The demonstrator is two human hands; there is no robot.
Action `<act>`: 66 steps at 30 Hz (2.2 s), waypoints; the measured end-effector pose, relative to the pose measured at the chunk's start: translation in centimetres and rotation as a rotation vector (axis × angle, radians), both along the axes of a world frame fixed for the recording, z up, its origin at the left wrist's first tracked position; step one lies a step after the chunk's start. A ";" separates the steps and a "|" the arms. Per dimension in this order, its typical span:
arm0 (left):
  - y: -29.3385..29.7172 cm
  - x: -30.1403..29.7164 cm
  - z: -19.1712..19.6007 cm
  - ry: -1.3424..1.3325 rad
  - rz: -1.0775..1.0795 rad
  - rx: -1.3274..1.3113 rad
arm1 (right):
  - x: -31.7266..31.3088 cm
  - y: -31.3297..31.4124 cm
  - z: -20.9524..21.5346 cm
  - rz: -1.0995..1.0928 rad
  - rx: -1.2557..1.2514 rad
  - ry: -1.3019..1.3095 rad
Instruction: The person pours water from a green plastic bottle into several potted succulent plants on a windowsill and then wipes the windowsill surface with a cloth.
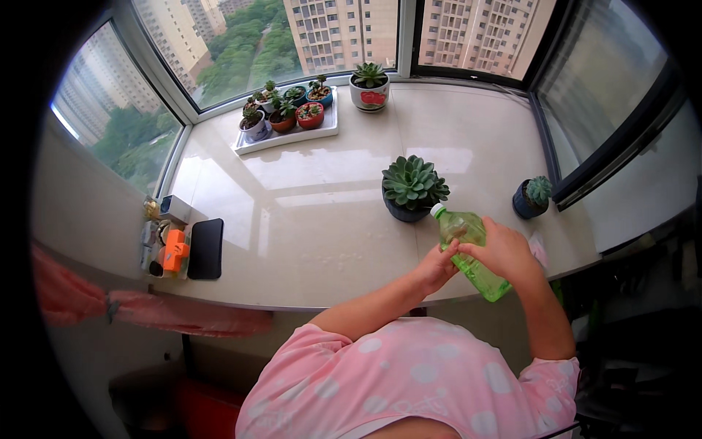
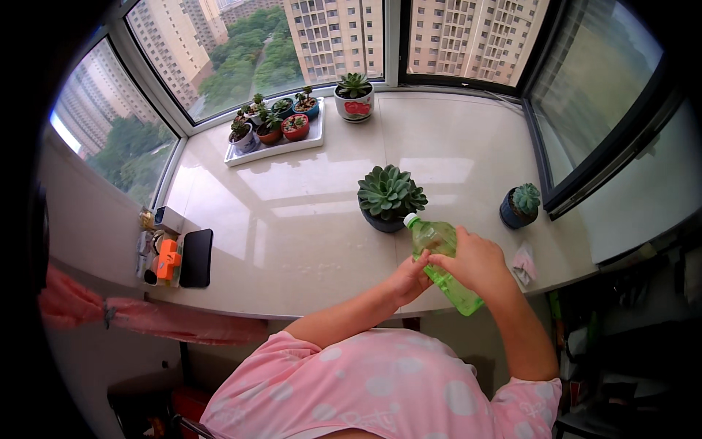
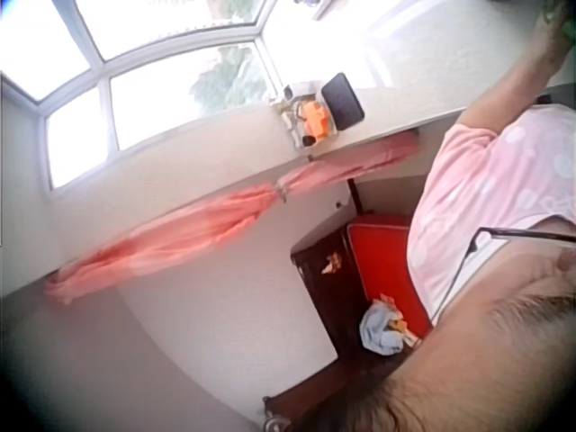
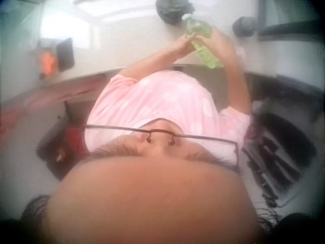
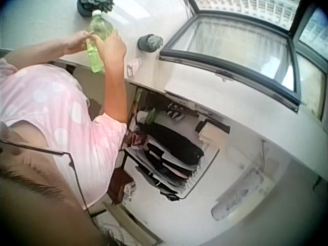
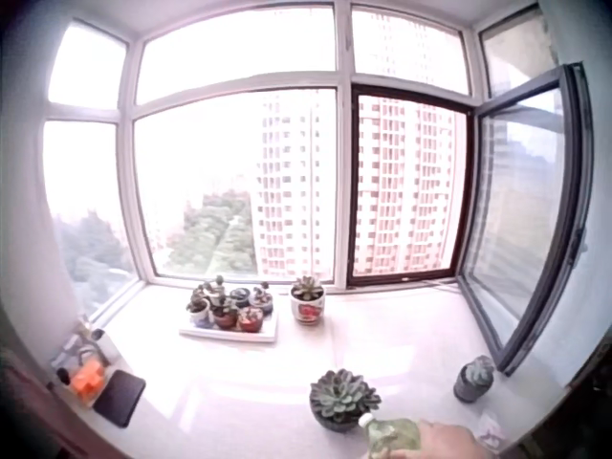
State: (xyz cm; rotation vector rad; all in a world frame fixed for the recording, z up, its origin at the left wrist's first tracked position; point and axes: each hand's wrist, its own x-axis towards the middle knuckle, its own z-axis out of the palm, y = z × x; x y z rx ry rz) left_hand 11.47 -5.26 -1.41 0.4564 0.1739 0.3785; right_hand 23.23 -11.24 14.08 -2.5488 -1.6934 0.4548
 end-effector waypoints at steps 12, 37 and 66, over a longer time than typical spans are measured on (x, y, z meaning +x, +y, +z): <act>-0.8 -0.1 -0.9 0.021 -0.021 0.009 | -1.0 -0.7 0.1 -0.031 -0.078 -0.109; -0.9 -0.7 0.1 0.021 -0.019 0.055 | -1.4 -1.3 -0.2 -0.020 -0.021 -0.175; 0.1 -0.4 -0.4 0.008 -0.011 0.072 | -1.2 -0.3 -0.8 0.040 -0.016 -0.261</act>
